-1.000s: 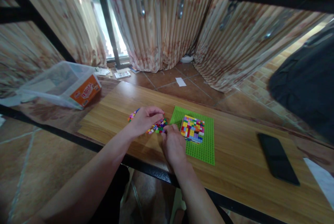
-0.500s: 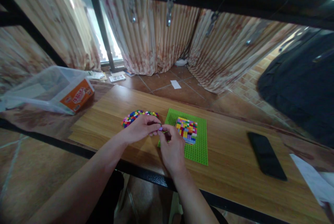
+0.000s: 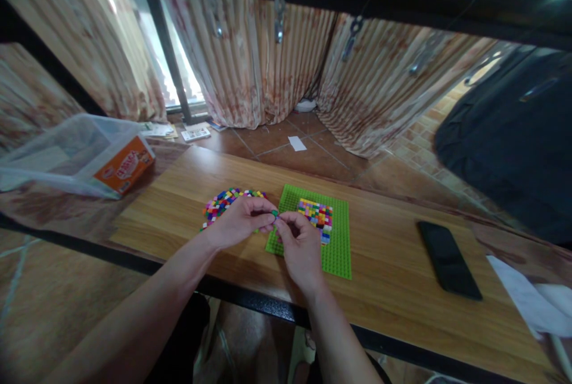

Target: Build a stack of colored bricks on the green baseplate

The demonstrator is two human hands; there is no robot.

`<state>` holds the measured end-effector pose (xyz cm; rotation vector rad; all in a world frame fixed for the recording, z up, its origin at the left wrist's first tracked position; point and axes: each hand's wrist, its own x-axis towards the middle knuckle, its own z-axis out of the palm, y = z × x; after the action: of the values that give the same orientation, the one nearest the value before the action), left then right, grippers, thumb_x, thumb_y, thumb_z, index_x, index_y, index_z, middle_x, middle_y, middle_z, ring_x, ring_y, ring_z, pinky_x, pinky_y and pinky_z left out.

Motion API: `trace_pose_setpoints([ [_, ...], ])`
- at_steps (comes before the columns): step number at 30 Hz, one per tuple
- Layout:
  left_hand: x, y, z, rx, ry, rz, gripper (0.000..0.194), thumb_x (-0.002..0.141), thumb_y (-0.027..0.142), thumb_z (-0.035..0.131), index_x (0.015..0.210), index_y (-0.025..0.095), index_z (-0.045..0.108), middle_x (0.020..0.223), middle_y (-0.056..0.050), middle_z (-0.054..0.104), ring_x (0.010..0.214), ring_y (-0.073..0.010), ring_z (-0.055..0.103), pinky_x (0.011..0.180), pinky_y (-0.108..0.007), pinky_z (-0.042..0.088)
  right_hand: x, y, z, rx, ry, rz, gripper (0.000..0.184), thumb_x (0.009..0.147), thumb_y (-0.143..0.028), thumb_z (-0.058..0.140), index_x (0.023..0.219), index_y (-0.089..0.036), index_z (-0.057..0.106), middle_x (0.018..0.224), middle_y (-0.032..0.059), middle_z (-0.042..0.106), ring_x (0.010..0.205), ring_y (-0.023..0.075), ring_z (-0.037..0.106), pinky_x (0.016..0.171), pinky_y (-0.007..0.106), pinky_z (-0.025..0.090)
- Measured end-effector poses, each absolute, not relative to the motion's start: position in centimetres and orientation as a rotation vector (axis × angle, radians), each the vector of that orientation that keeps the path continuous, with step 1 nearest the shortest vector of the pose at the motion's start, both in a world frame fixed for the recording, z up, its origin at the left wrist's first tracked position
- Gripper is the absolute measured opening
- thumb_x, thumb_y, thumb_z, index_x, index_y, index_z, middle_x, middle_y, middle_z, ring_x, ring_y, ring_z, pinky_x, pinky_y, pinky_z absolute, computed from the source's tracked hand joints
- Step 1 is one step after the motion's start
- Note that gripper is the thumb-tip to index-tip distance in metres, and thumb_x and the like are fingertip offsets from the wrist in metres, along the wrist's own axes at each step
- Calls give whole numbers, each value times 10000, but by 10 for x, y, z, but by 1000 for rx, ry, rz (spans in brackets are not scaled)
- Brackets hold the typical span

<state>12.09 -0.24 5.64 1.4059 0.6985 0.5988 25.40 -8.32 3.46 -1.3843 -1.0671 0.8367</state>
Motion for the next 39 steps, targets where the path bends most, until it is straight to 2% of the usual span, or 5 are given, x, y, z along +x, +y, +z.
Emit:
trace_pose_setpoints([
  [13,121,-4,60,1259,718,554,89,732,168,686,757,83,695,593,-2,642,540,-79,581,588,-204,484,260,-88,38,-1329,-990,968,213,780,-395,697,799,-186,659,603,-33,592,524,98,525,524,236,446],
  [21,122,-5,63,1164,696,575,126,735,195,698,808,94,680,648,-1,653,577,-71,594,621,-203,494,263,-90,39,-1215,-958,1013,164,808,-347,696,919,-227,677,661,-48,601,585,93,553,578,237,473],
  [25,121,-2,60,1179,758,609,89,756,191,676,799,114,662,645,6,646,566,-61,578,588,-182,471,271,-92,39,-1279,-1039,902,254,843,-334,661,1082,-257,695,680,-45,609,607,97,561,607,252,473],
  [33,117,0,64,1264,920,603,48,794,167,608,783,133,639,546,30,592,456,-44,486,434,-139,350,319,-99,50,-1458,-957,498,181,802,-352,687,899,-202,719,624,-21,632,573,118,579,587,274,501],
  [39,119,1,58,1303,890,612,77,774,202,613,790,130,635,606,7,628,499,-57,519,426,-142,327,348,-105,40,-1631,-985,356,237,771,-394,701,898,-196,727,801,46,720,711,186,659,697,360,540],
])
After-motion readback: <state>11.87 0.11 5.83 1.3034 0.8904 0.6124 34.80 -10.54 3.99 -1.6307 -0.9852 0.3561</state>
